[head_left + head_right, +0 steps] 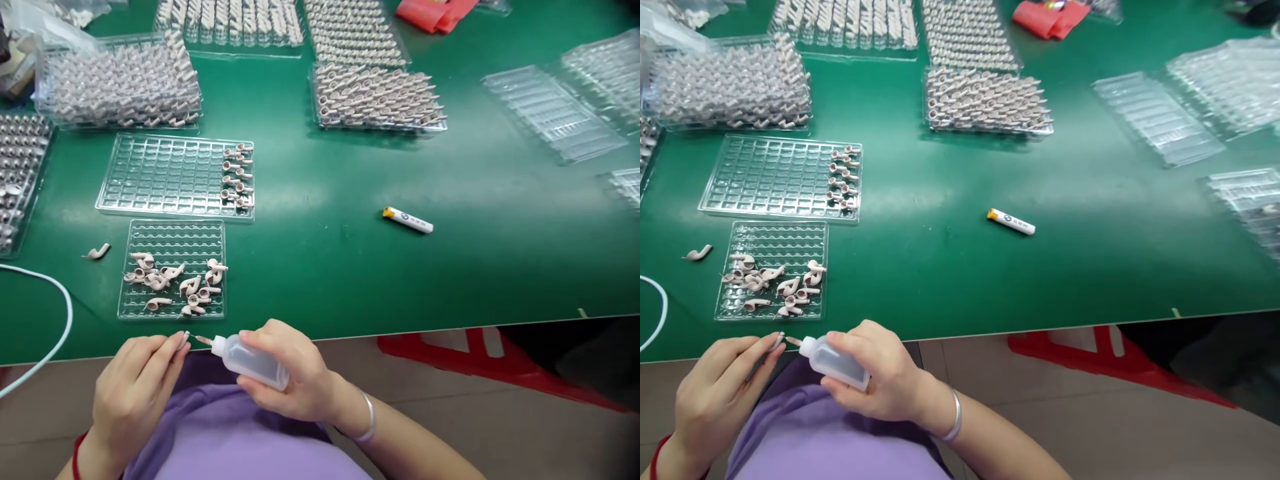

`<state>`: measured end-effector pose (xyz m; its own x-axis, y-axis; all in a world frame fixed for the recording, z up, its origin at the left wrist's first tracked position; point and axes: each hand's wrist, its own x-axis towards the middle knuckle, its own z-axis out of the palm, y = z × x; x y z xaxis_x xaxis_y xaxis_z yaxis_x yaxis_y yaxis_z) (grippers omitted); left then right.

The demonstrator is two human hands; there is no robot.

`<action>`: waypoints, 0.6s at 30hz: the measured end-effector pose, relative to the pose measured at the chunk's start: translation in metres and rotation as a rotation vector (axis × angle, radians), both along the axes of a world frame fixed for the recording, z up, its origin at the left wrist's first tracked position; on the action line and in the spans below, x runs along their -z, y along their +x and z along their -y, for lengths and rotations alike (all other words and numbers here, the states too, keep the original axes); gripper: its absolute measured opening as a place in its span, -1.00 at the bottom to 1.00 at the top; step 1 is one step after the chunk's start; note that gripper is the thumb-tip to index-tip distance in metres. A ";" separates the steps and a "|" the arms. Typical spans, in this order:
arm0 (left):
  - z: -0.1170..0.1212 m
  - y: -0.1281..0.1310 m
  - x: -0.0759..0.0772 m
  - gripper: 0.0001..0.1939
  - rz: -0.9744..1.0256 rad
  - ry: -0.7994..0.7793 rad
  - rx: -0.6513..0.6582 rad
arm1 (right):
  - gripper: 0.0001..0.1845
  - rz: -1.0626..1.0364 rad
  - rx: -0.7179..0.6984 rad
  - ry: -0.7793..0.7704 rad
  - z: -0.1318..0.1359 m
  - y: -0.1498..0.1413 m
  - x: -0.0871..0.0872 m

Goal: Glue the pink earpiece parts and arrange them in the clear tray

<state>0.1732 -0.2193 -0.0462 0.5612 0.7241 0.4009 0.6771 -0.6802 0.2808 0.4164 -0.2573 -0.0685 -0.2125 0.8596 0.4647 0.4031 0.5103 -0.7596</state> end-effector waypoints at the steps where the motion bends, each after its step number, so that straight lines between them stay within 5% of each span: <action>1: 0.000 0.000 0.001 -0.61 0.000 -0.004 -0.002 | -0.39 0.016 -0.003 0.004 0.000 0.000 0.000; 18: 0.000 0.001 0.004 -0.63 0.021 -0.027 -0.013 | -0.37 0.114 0.006 0.012 0.001 -0.001 0.001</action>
<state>0.1743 -0.2190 -0.0498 0.5435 0.7418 0.3929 0.6792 -0.6637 0.3133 0.4158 -0.2583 -0.0697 -0.2594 0.8556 0.4480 0.4894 0.5163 -0.7028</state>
